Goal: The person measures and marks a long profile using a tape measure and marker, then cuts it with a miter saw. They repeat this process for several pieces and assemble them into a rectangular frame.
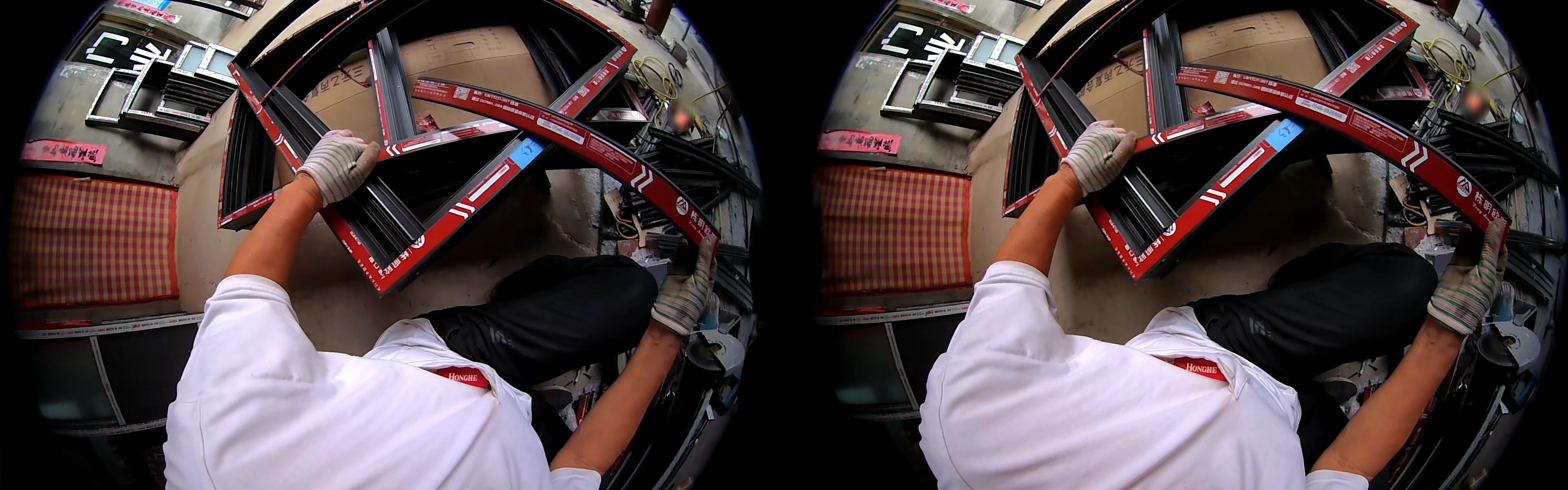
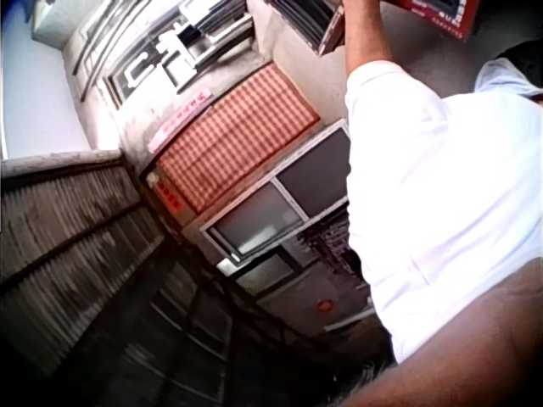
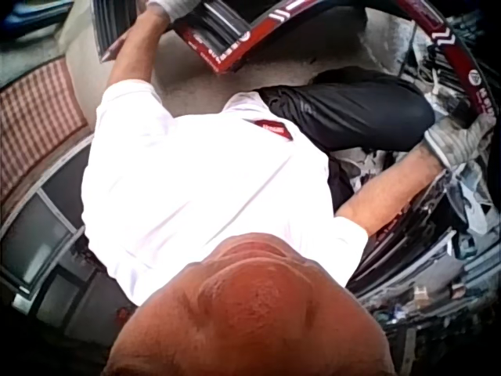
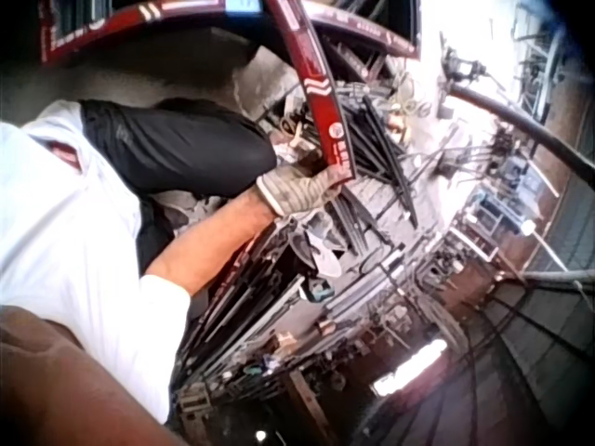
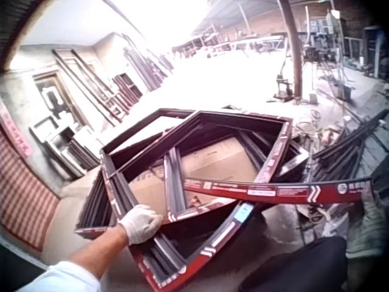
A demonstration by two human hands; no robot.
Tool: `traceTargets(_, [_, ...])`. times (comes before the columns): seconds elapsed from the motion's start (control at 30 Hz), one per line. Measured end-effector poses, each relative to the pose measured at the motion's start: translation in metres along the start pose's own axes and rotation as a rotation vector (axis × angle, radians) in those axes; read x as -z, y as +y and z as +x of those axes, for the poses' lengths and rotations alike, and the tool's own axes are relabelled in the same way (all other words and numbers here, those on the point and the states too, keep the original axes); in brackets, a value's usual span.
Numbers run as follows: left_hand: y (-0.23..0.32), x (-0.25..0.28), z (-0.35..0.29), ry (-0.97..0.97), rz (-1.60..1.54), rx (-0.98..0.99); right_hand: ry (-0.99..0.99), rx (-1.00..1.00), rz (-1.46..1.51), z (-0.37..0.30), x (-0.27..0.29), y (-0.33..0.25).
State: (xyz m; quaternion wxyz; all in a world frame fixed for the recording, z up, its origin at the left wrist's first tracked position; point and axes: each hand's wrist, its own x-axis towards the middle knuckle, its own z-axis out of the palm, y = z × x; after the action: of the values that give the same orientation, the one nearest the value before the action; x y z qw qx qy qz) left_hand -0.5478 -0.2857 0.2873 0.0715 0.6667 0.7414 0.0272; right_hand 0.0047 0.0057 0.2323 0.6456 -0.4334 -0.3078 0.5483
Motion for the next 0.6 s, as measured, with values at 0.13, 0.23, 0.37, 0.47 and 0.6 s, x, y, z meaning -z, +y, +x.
traceTargets(0.13, [-0.004, -0.001, 0.008, 0.033, -0.075, 0.086, 0.004, 0.005, 0.006, -0.006, -0.004, -0.003])
traceTargets(0.23, [-0.051, -0.005, 0.009, 0.168, -0.046, 0.331, 0.003, 0.022, -0.016, -0.006, -0.007, -0.002])
traceTargets(0.37, [-0.075, -0.002, 0.014, 0.263, -0.021, 1.074, -0.004, 0.045, -0.035, -0.005, -0.003, -0.002])
traceTargets(0.47, [-0.104, -0.003, 0.030, 0.336, -0.113, 1.411, -0.047, 0.048, -0.030, 0.002, 0.004, 0.000])
traceTargets(0.6, [-0.153, -0.009, 0.032, 0.286, -0.497, 1.443, -0.024, 0.024, -0.024, -0.007, -0.005, -0.003])
